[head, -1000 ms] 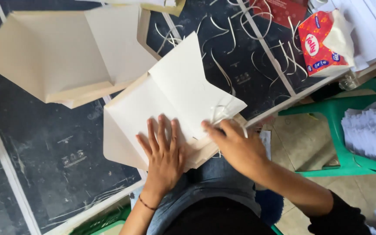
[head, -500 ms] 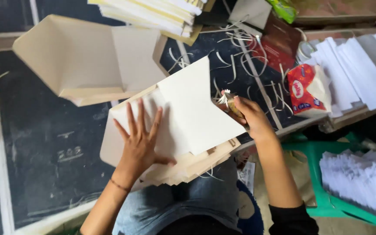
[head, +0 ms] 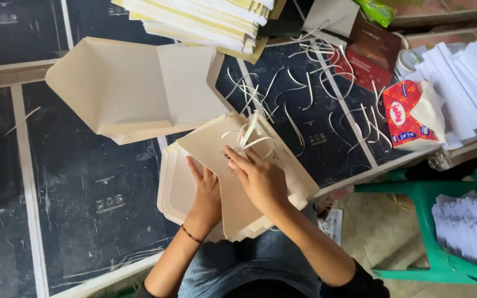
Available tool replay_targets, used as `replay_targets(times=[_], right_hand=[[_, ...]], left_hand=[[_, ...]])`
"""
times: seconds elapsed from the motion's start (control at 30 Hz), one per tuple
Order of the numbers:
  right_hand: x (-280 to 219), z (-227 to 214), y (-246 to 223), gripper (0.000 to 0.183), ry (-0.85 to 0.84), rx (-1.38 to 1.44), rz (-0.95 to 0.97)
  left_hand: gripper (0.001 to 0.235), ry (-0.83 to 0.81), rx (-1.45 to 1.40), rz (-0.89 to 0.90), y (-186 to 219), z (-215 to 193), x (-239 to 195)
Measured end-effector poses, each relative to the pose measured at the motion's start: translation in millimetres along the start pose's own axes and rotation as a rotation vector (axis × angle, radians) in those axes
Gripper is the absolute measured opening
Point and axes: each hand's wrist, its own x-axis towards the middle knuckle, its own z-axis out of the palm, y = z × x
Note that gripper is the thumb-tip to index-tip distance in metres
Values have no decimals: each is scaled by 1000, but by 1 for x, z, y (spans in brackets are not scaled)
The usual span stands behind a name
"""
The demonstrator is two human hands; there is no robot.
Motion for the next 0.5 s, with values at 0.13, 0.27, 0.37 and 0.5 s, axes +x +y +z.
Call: replay_targets(times=[0.13, 0.27, 0.37, 0.5], right_hand=[[-9, 18, 8, 40, -4, 9, 15], [-13, 22, 10, 40, 48, -29, -64], [-11, 22, 5, 42, 113, -107, -123], [-17, 37, 11, 47, 130, -211, -75]], left_hand=[[94, -128, -49, 14, -10, -21, -3], [22, 14, -104, -137, -77, -60, 2], [32, 425, 124, -169, -119, -102, 12], [34, 503, 532, -79, -168, -112, 26]])
